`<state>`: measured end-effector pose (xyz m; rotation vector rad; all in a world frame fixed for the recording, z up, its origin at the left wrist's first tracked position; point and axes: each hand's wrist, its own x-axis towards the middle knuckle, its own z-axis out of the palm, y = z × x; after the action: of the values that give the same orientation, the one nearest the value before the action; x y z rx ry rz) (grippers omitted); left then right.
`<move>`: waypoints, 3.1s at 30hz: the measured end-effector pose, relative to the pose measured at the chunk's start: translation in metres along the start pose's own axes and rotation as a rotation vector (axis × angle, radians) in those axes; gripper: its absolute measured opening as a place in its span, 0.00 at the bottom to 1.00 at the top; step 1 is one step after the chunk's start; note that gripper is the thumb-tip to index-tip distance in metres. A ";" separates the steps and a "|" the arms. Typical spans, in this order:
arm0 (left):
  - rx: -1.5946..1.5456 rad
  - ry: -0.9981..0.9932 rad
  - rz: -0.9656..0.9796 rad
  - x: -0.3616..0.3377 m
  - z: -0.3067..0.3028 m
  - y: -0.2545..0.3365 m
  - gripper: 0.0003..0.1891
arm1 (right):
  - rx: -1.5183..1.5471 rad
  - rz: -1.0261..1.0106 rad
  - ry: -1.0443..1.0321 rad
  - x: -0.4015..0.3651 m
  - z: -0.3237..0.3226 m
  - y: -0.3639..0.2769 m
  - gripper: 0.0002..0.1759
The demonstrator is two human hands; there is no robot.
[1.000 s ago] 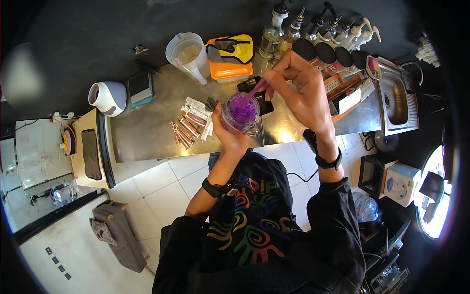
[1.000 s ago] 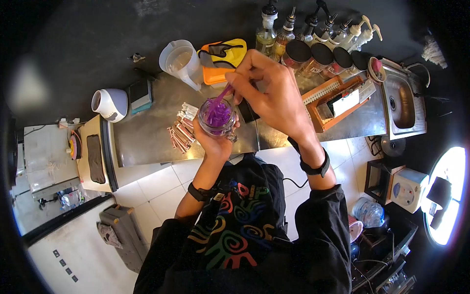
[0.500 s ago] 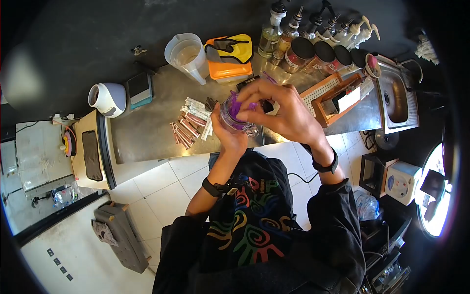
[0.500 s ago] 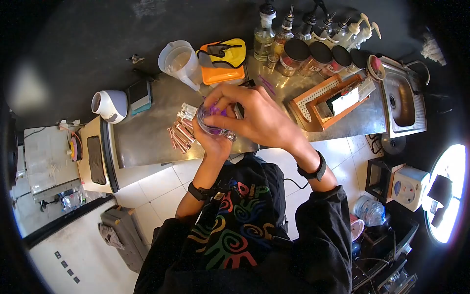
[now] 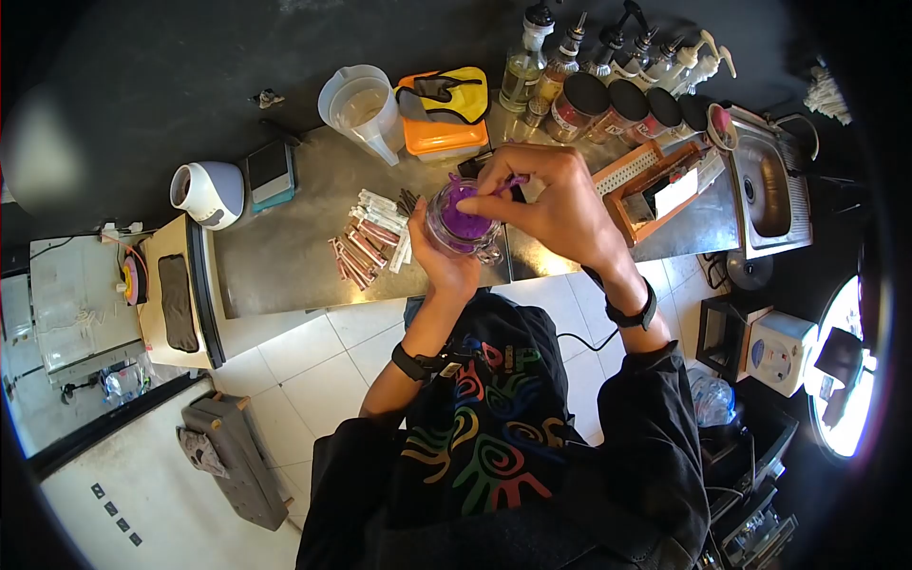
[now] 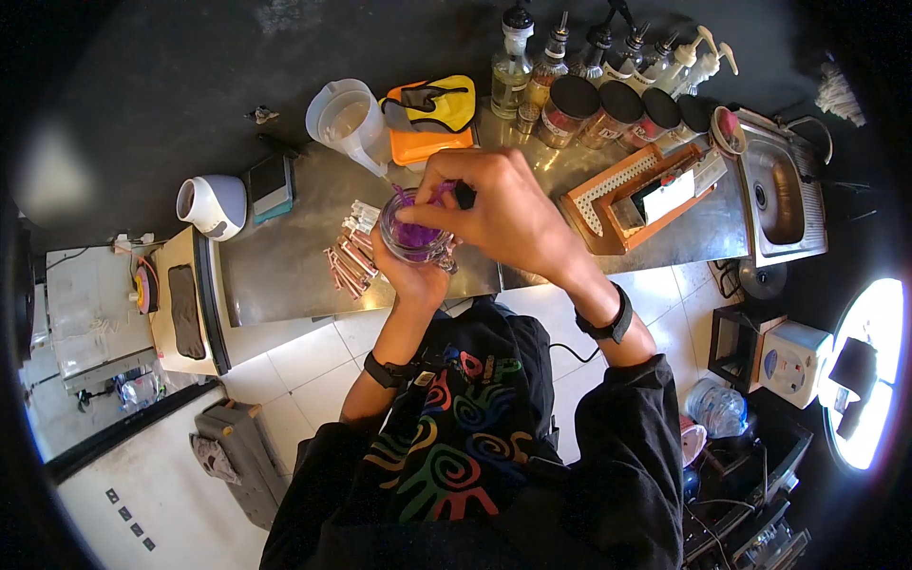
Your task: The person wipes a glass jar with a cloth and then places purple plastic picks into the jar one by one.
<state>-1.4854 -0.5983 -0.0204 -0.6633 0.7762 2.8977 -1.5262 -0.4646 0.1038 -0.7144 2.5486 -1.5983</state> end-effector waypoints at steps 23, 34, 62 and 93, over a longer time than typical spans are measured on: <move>0.066 -0.245 0.112 -0.018 0.007 0.000 0.31 | -0.220 -0.279 0.068 0.006 0.004 -0.024 0.11; 0.025 -0.128 0.107 -0.019 0.018 0.005 0.27 | -0.300 -0.448 -0.005 -0.001 0.005 -0.023 0.09; -0.038 -0.324 0.019 0.000 -0.052 0.013 0.29 | -0.667 0.365 -0.030 0.017 0.034 0.310 0.13; 0.000 -0.267 -0.031 0.004 -0.059 0.006 0.35 | 0.362 0.279 0.521 -0.013 0.019 0.193 0.04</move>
<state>-1.4670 -0.6327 -0.0652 -0.2754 0.7234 2.8743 -1.5777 -0.4059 -0.0742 0.1046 2.3818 -2.2715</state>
